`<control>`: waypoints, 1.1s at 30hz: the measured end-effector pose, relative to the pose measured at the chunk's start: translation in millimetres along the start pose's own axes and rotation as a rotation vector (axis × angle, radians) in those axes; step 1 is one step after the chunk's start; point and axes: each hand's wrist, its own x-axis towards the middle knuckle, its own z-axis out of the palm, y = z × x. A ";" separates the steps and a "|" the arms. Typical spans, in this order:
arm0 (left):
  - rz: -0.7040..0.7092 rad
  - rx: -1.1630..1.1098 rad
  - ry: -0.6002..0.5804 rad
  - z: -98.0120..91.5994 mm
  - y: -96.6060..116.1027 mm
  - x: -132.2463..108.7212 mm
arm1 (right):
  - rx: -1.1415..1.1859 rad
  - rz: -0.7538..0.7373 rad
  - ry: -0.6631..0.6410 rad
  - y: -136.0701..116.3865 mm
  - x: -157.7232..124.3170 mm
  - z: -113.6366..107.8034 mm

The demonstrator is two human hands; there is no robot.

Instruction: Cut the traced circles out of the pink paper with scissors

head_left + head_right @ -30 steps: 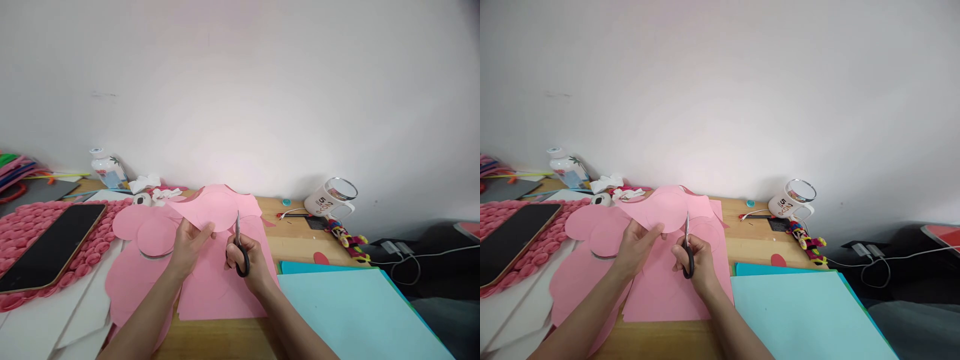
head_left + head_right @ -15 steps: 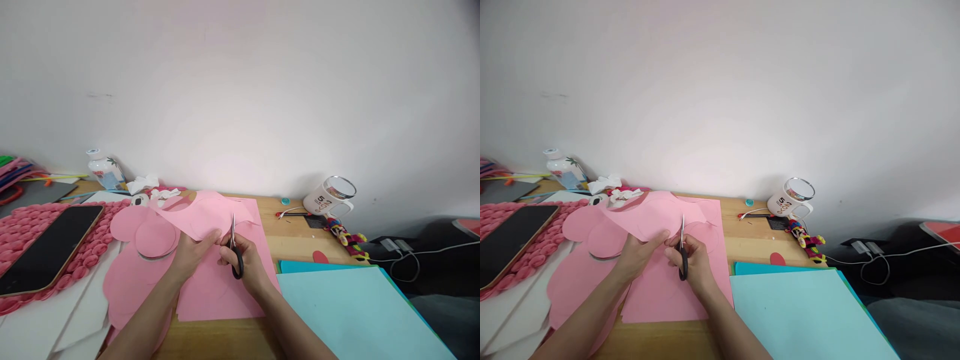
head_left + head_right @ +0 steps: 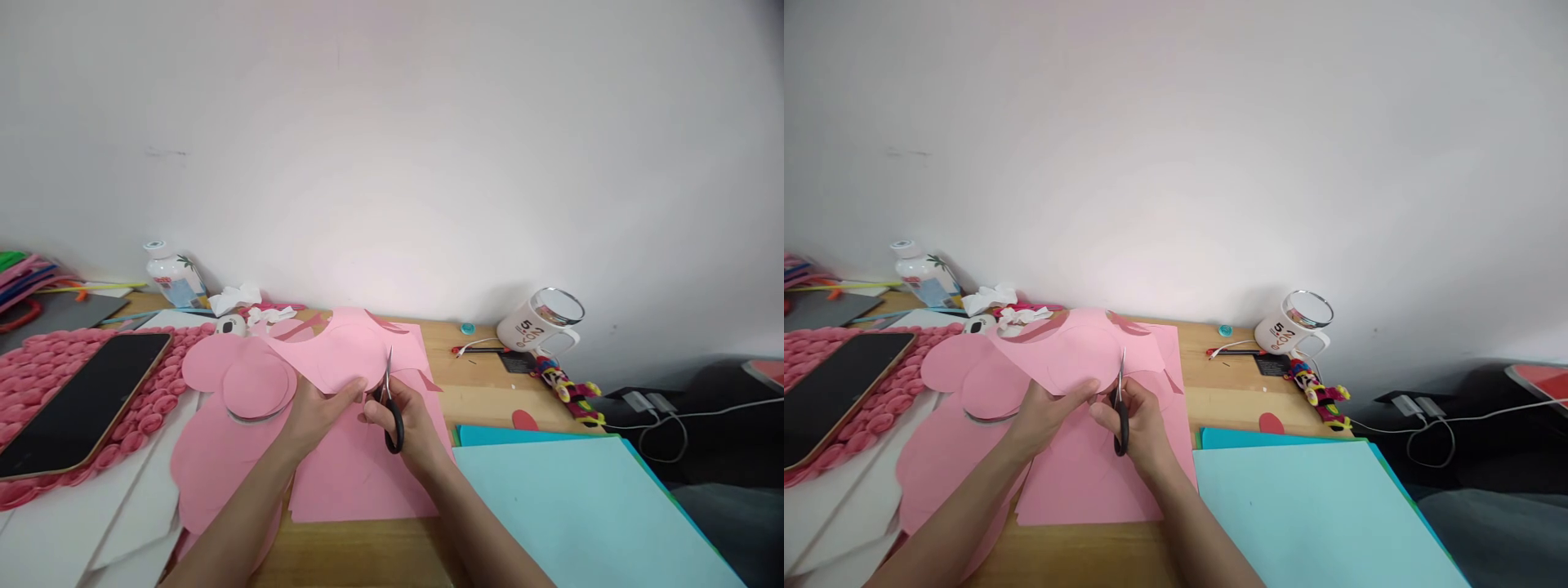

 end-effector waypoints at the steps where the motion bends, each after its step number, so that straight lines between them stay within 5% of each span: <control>1: 0.003 0.003 0.002 -0.1 0.0 -0.2 | 0.000 -0.002 0.006 0.1 -0.2 0.1; 33: -0.058 -0.090 0.026 1.6 11.1 0.7 | -0.012 -0.030 0.026 2.1 -1.1 3.7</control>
